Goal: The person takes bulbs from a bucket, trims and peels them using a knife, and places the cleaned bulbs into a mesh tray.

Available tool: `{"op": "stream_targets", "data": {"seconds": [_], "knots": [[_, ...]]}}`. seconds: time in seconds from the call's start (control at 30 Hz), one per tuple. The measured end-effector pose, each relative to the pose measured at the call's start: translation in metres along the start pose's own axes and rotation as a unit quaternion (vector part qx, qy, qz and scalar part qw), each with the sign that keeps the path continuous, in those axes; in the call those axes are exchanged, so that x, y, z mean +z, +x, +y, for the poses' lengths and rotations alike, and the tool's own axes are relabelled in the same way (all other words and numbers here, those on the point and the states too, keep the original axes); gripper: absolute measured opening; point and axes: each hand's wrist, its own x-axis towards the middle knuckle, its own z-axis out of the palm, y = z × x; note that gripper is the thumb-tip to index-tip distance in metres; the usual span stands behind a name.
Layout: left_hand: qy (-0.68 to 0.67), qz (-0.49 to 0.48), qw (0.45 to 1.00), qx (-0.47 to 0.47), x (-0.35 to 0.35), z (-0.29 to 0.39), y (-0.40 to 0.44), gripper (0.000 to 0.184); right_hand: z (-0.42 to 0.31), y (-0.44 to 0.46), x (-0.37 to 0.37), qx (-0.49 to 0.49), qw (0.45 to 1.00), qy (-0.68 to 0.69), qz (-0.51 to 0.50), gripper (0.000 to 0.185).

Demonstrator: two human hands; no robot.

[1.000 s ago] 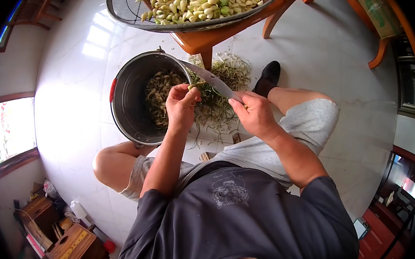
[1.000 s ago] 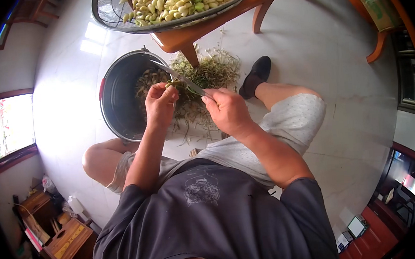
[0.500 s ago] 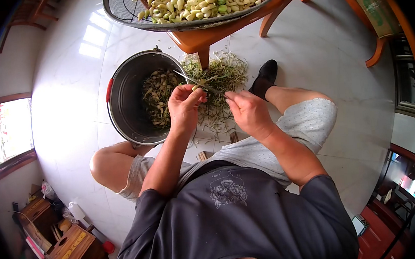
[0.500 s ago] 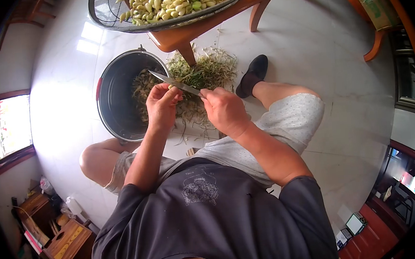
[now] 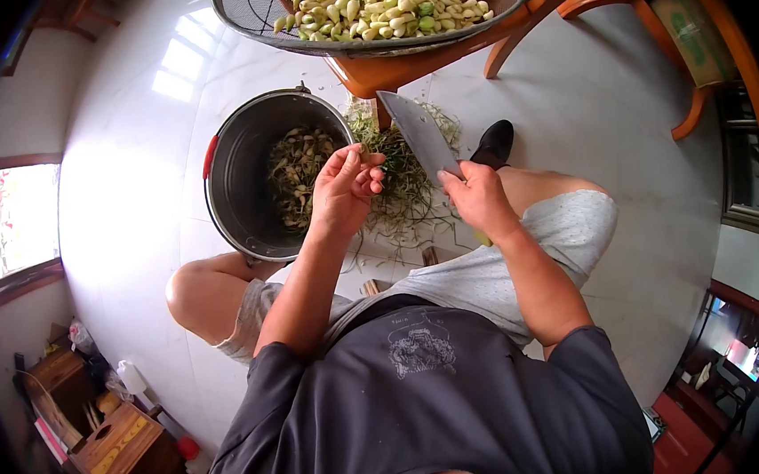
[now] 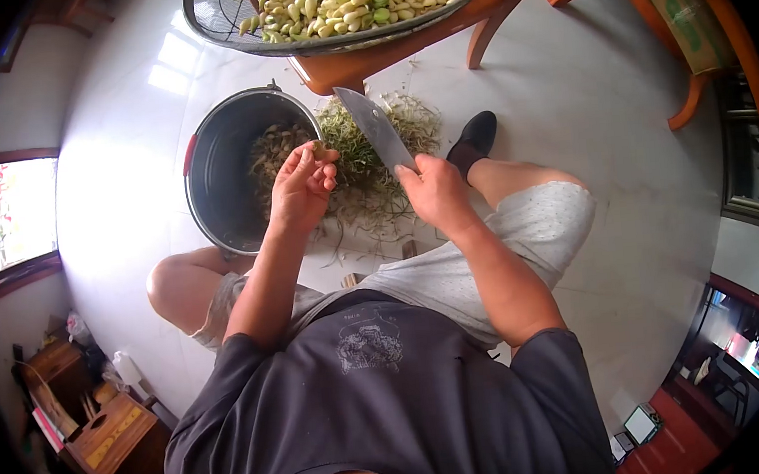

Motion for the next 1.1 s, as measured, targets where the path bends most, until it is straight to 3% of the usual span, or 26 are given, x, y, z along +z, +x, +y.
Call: {"op": "stream_targets", "data": {"seconds": [0.13, 0.33, 0.53, 0.83, 0.93, 1.1], "knots": [[0.049, -0.003, 0.999, 0.008, 0.006, -0.003, -0.003, 0.017, -0.019, -0.002, 0.004, 0.034, 0.987, 0.158, -0.012, 0.027], [0.185, 0.012, 0.982, 0.043, 0.030, -0.010, -0.015, 0.021, -0.044, -0.007, 0.000, 0.080, 0.965, 0.248, -0.028, 0.023], [0.265, -0.004, 0.962, 0.069, 0.030, -0.018, -0.021, 0.023, -0.044, -0.010, 0.003, -0.042, 0.981, 0.186, -0.018, 0.018], [0.266, -0.049, 0.961, 0.055, 0.030, -0.021, -0.027, 0.020, -0.052, -0.014, -0.001, -0.069, 0.983, 0.169, -0.009, 0.017], [0.228, -0.039, 0.972, 0.034, 0.027, -0.023, -0.026, 0.017, -0.044, -0.012, 0.005, -0.104, 0.979, 0.170, 0.029, 0.016], [0.071, 0.013, 0.997, 0.001, 0.025, -0.017, -0.019, 0.017, -0.047, -0.015, -0.006, -0.254, 0.961, 0.001, 0.110, 0.023]]}}
